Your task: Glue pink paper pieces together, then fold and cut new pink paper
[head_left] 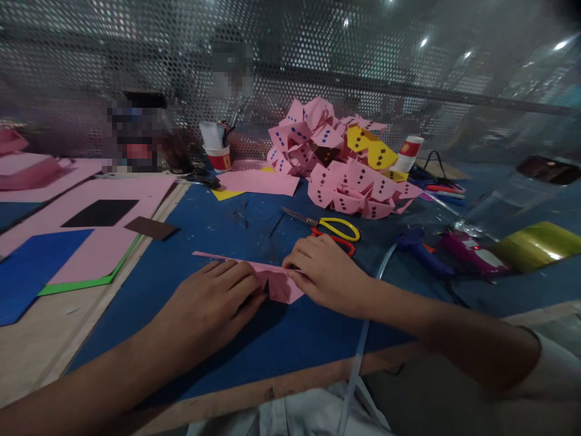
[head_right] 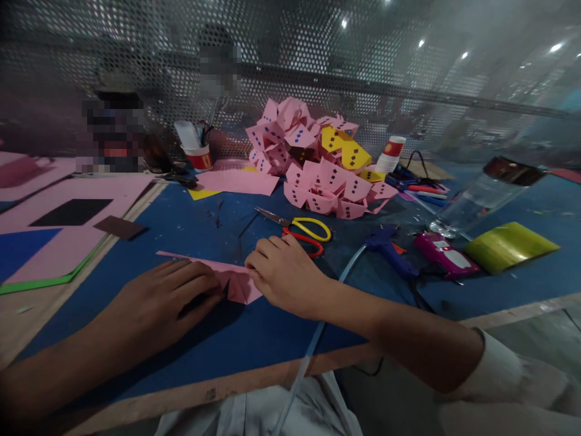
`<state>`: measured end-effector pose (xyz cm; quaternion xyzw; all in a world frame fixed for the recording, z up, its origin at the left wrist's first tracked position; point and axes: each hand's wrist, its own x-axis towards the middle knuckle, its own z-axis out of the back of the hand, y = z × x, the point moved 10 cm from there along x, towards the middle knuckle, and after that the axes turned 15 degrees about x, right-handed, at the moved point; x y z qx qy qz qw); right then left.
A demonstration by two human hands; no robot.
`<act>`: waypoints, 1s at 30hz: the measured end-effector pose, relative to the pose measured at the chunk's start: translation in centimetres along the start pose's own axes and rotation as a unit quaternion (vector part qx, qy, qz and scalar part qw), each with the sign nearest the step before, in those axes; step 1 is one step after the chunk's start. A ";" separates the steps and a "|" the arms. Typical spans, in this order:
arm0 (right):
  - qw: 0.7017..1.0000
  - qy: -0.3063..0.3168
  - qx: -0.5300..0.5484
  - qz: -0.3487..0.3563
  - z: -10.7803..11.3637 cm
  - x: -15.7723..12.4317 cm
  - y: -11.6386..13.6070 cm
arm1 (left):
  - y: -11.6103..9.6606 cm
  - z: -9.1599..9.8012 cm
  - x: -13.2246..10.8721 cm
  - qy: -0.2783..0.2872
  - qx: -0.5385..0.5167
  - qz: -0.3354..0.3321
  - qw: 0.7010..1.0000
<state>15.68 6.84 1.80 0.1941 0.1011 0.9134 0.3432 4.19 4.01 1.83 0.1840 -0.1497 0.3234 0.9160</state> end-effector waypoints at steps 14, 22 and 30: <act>0.991 0.021 0.132 0.024 0.7 2.9 2.2 | 0.7 0.2 0.1 0.008 0.002 0.045 0.999; 0.987 0.015 0.161 -0.004 -0.9 3.2 0.4 | -0.3 0.6 0.5 -0.006 0.032 0.000 0.999; 0.981 0.009 0.194 -0.016 -0.8 3.0 -0.1 | 0.1 0.6 0.3 -0.013 0.030 0.008 0.999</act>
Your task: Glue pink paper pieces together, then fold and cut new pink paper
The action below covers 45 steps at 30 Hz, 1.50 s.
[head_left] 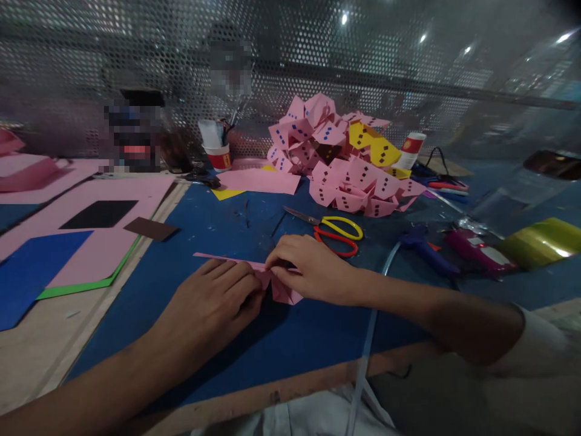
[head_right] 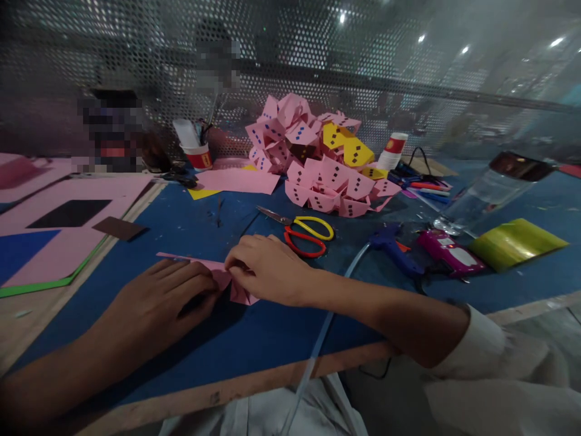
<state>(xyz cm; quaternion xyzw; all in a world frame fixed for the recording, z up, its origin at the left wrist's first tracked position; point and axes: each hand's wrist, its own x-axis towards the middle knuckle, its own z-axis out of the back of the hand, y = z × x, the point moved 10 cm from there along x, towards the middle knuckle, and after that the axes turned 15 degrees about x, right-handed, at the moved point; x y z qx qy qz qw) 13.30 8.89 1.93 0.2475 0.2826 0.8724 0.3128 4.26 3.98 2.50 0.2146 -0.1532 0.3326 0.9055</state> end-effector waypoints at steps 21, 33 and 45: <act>0.996 0.007 0.080 -0.027 -0.2 0.3 -0.9 | 2.2 -1.6 -0.3 0.044 -0.112 0.087 0.989; 0.996 0.007 0.066 -0.053 -0.5 0.6 -1.5 | 2.5 -2.1 -0.4 0.059 -0.106 0.102 0.987; 0.996 -0.002 0.051 -0.071 -0.7 0.7 -1.6 | 2.6 -2.5 -0.5 0.072 -0.101 0.099 0.987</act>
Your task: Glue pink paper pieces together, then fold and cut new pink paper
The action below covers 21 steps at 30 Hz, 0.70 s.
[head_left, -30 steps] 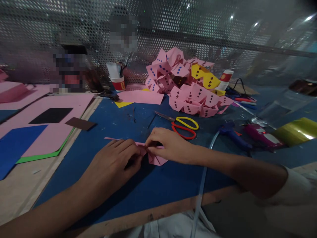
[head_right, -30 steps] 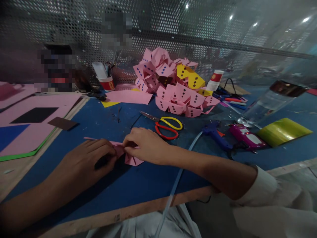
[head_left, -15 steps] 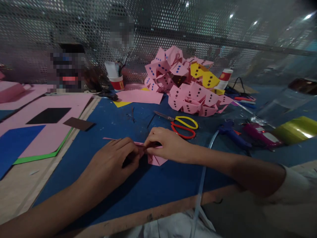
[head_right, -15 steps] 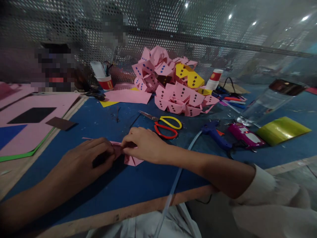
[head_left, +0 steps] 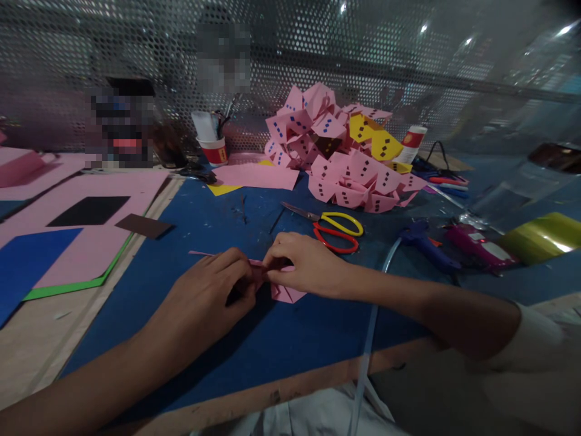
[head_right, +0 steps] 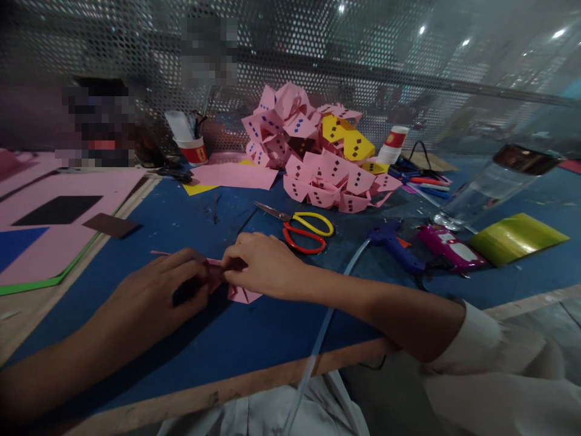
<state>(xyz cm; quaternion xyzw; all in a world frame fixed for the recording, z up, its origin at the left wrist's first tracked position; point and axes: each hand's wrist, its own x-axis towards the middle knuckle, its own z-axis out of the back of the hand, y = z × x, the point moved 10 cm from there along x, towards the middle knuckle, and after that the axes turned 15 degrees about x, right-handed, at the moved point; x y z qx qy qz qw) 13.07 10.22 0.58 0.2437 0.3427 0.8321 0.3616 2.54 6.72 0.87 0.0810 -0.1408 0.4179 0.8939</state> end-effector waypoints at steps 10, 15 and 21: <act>1.000 -0.019 -0.022 0.004 -0.2 -0.1 0.1 | -0.1 -0.1 0.1 0.010 0.006 0.001 1.000; 1.000 -0.024 -0.017 -0.009 -0.2 0.0 0.0 | -0.1 -0.1 0.2 0.010 0.013 0.006 1.000; 0.999 -0.028 -0.001 -0.020 0.0 0.0 -0.1 | -0.2 0.0 0.3 0.011 0.020 0.003 1.000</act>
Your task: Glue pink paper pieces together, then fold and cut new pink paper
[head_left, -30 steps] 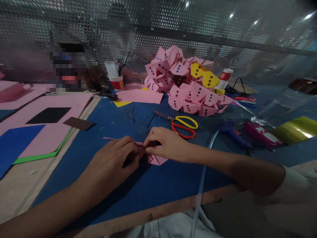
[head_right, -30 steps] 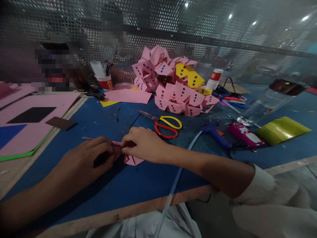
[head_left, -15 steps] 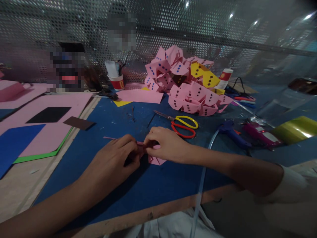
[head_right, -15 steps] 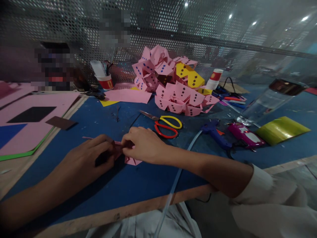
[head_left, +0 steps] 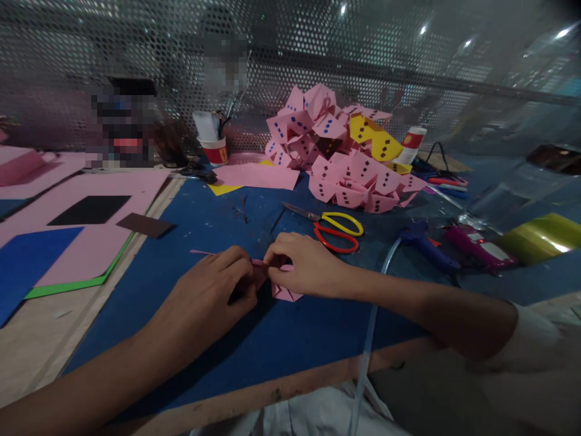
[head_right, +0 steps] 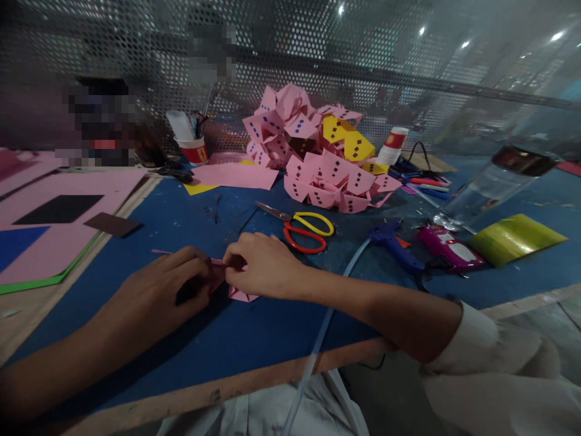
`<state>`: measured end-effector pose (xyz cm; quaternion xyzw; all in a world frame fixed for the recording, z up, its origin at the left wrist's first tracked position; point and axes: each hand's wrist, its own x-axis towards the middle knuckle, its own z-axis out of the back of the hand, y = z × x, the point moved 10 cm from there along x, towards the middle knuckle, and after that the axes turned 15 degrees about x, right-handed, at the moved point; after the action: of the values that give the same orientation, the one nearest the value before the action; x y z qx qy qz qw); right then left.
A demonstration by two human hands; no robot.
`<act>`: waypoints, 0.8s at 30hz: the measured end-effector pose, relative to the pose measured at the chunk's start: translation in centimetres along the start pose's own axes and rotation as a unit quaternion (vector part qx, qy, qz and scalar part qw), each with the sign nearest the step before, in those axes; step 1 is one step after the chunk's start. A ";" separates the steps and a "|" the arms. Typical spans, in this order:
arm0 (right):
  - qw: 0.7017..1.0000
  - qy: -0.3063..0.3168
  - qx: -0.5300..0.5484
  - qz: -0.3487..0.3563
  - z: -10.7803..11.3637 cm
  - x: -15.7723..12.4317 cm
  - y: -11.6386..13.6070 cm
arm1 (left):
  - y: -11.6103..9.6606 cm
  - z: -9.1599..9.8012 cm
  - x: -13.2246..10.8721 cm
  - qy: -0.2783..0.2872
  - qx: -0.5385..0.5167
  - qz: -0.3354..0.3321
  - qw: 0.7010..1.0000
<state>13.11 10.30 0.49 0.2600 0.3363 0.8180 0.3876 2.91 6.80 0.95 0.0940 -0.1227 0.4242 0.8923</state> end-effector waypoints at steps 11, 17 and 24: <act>1.000 -0.013 -0.016 0.017 -0.3 -0.2 -0.2 | 0.1 -0.1 -0.1 0.000 0.003 0.006 1.000; 0.999 -0.018 -0.018 0.023 -0.3 -0.3 0.0 | 0.1 -0.1 -0.1 0.000 -0.008 0.003 1.000; 0.999 -0.024 -0.033 0.011 -0.4 -0.3 0.1 | 0.2 -0.1 -0.1 -0.004 -0.008 0.002 1.000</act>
<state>12.98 9.93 0.25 0.2704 0.2968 0.8265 0.3946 2.74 6.87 0.79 0.0885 -0.1295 0.4251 0.8915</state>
